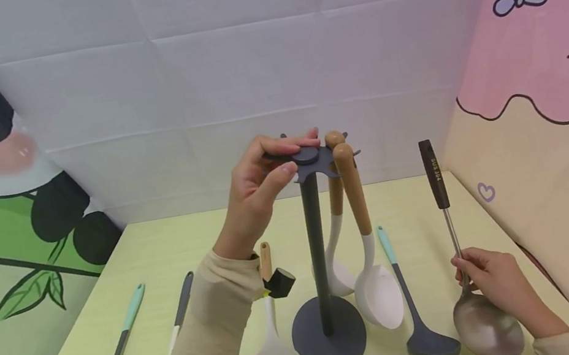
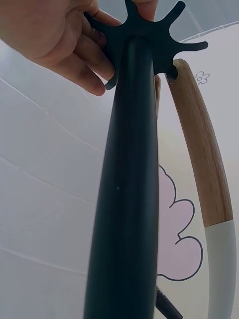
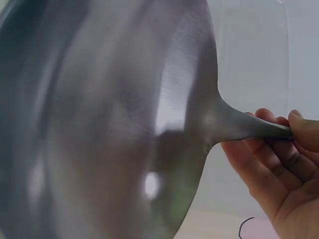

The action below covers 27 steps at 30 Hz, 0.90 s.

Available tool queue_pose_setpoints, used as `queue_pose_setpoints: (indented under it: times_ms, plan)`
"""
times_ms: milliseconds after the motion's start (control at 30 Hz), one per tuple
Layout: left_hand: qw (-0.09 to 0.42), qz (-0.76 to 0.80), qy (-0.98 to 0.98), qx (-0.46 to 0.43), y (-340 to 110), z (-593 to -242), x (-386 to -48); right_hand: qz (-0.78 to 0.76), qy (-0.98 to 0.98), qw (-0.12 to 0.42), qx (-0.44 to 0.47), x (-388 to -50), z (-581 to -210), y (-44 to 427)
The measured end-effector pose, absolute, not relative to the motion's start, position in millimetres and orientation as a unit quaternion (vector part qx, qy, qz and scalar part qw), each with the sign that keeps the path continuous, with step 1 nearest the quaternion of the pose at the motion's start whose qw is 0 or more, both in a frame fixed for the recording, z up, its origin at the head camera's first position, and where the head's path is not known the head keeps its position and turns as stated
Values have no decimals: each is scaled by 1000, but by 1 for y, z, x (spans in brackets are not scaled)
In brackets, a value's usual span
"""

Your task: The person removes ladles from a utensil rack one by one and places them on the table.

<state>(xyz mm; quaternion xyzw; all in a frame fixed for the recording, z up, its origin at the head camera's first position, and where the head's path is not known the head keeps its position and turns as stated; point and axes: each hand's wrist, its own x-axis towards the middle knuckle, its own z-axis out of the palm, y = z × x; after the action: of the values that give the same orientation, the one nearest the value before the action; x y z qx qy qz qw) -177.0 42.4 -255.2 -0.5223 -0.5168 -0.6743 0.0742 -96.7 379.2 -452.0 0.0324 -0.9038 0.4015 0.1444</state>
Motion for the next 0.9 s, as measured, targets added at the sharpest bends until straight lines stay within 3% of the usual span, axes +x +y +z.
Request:
queue_pose_setpoints:
  times_ms: [567, 900]
  plan:
    - [74, -672, -516, -525, 42, -253, -174, 420, -907, -25, 15, -109, -466, 389]
    - [72, -671, -519, -524, 43, -253, -173, 417, -907, -57, 18, -114, -474, 392]
